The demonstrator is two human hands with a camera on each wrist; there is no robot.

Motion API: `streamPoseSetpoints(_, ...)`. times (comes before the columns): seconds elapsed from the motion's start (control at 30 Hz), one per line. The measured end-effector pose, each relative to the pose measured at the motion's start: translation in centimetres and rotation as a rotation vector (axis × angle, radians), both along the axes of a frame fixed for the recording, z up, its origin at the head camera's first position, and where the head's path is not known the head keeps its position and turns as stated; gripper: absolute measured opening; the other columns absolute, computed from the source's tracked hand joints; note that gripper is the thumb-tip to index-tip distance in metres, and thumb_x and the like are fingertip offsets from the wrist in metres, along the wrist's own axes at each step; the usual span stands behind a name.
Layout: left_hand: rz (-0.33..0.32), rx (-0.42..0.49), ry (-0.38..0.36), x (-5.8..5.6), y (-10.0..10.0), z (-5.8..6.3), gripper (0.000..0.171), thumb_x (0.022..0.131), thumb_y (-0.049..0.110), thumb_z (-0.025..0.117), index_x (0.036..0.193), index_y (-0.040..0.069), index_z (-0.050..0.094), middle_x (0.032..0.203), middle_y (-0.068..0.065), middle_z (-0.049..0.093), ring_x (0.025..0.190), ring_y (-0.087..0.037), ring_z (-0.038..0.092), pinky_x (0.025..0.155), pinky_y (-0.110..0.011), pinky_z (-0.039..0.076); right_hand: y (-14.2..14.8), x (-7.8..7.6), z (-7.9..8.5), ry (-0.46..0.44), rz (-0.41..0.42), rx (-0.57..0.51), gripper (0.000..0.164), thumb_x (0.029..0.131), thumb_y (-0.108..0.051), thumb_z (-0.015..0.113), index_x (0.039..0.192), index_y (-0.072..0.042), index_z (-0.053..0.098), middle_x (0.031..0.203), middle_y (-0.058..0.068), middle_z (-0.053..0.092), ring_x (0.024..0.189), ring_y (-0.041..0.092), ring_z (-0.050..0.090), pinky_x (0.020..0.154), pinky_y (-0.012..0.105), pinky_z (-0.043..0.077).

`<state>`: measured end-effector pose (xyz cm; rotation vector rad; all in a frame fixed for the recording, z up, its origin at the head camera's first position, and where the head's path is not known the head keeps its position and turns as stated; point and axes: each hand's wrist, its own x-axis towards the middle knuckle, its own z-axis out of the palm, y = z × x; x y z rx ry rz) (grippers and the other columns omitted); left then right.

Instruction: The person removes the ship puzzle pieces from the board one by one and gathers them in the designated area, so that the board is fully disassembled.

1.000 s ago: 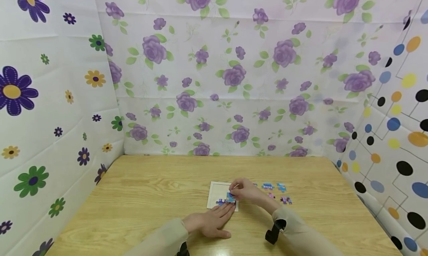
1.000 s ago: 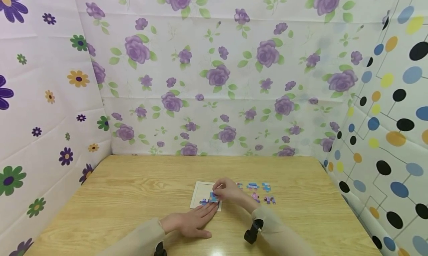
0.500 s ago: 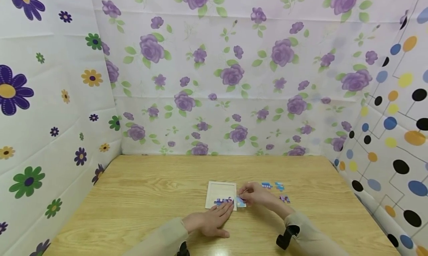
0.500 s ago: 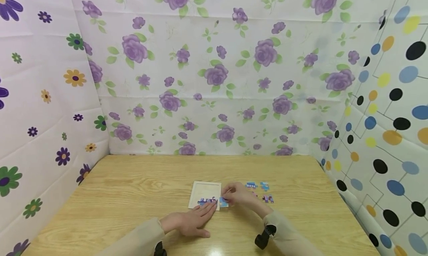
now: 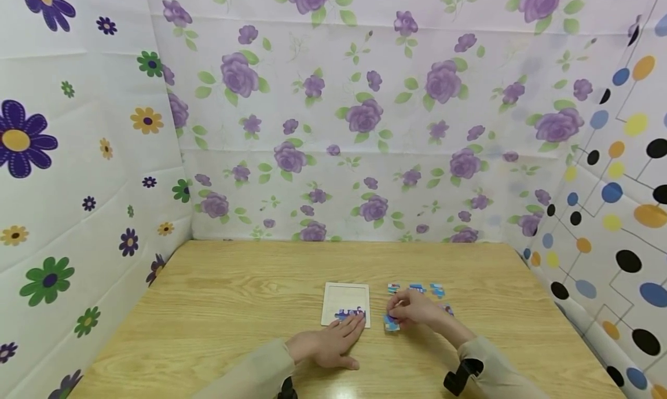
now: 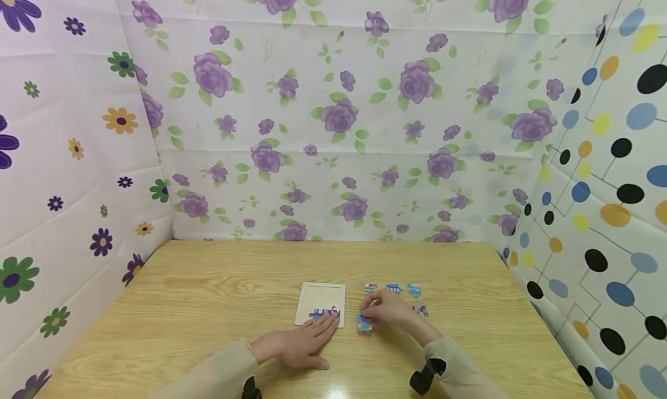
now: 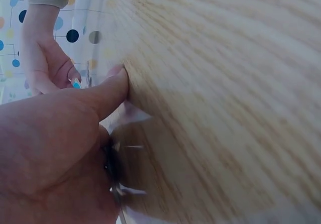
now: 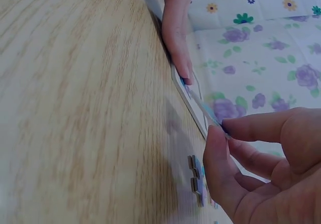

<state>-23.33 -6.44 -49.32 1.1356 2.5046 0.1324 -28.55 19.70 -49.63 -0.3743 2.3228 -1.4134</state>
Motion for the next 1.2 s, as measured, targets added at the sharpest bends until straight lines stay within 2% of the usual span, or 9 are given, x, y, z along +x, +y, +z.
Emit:
streamPoseSetpoints(0.17, -0.012, 0.012, -0.001, 0.0, 0.0, -0.2, 0.085, 0.097, 0.051, 0.047, 0.156, 0.005, 0.007, 0.164, -0.013, 0.004, 0.152, -0.027, 0.006, 0.12, -0.045, 0.02, 0.5, 0.2, -0.1, -0.008, -0.011, 0.02, 0.011, 0.091, -0.009, 0.065, 0.097, 0.0, 0.067, 0.081, 0.005, 0.064, 0.068, 0.011, 0.061, 0.062, 0.032, 0.057)
streamPoseSetpoints(0.47, -0.039, 0.037, 0.002, -0.1, -0.2, -0.6, 0.086, 0.097, 0.05, 0.048, 0.156, 0.003, 0.006, 0.164, -0.014, 0.002, 0.152, -0.029, 0.006, 0.12, -0.047, 0.019, 1.5, 0.9, -0.1, -0.01, 0.036, 0.01, 0.01, 0.09, -0.004, 0.065, 0.097, 0.003, 0.067, 0.086, 0.006, 0.065, 0.072, 0.012, 0.062, 0.062, 0.029, 0.058)
streamPoseSetpoints(0.67, -0.032, 0.044, -0.007, -0.1, -0.4, -0.5, 0.085, 0.098, 0.05, 0.047, 0.156, 0.004, 0.005, 0.164, -0.014, 0.001, 0.152, -0.03, 0.005, 0.12, -0.047, 0.019, 2.0, 1.3, 0.2, -0.016, 0.033, 0.004, 0.011, 0.089, -0.001, 0.065, 0.099, 0.005, 0.066, 0.092, 0.008, 0.065, 0.072, 0.012, 0.061, 0.062, 0.03, 0.058)
streamPoseSetpoints(0.9, -0.025, 0.059, -0.023, 0.1, -0.5, -0.4, 0.085, 0.098, 0.049, 0.047, 0.156, 0.004, 0.005, 0.164, -0.014, 0.0, 0.152, -0.03, 0.004, 0.12, -0.048, 0.017, 2.6, 1.6, -0.2, -0.017, 0.053, -0.015, 0.019, 0.085, 0.003, 0.068, 0.103, 0.008, 0.066, 0.079, 0.007, 0.067, 0.068, 0.012, 0.063, 0.062, 0.028, 0.057)
streamPoseSetpoints(1.03, -0.021, 0.06, -0.024, 0.1, -0.5, -0.2, 0.085, 0.098, 0.049, 0.047, 0.156, 0.004, 0.005, 0.164, -0.014, 0.0, 0.152, -0.03, 0.004, 0.12, -0.048, 0.017, 2.7, 1.7, -0.1, -0.015, 0.056, -0.024, 0.023, 0.082, 0.003, 0.071, 0.103, 0.009, 0.064, 0.081, 0.007, 0.068, 0.068, 0.012, 0.064, 0.062, 0.028, 0.057)
streamPoseSetpoints(1.2, -0.022, 0.067, -0.041, 0.0, -0.4, 0.1, 0.084, 0.098, 0.048, 0.047, 0.156, 0.004, 0.004, 0.164, -0.014, -0.001, 0.152, -0.03, 0.003, 0.12, -0.049, 0.017, 2.6, 2.0, -0.2, 0.014, 0.018, 0.024, 0.024, 0.077, 0.002, 0.076, 0.098, 0.006, 0.066, 0.08, 0.008, 0.066, 0.066, 0.014, 0.063, 0.061, 0.031, 0.058)
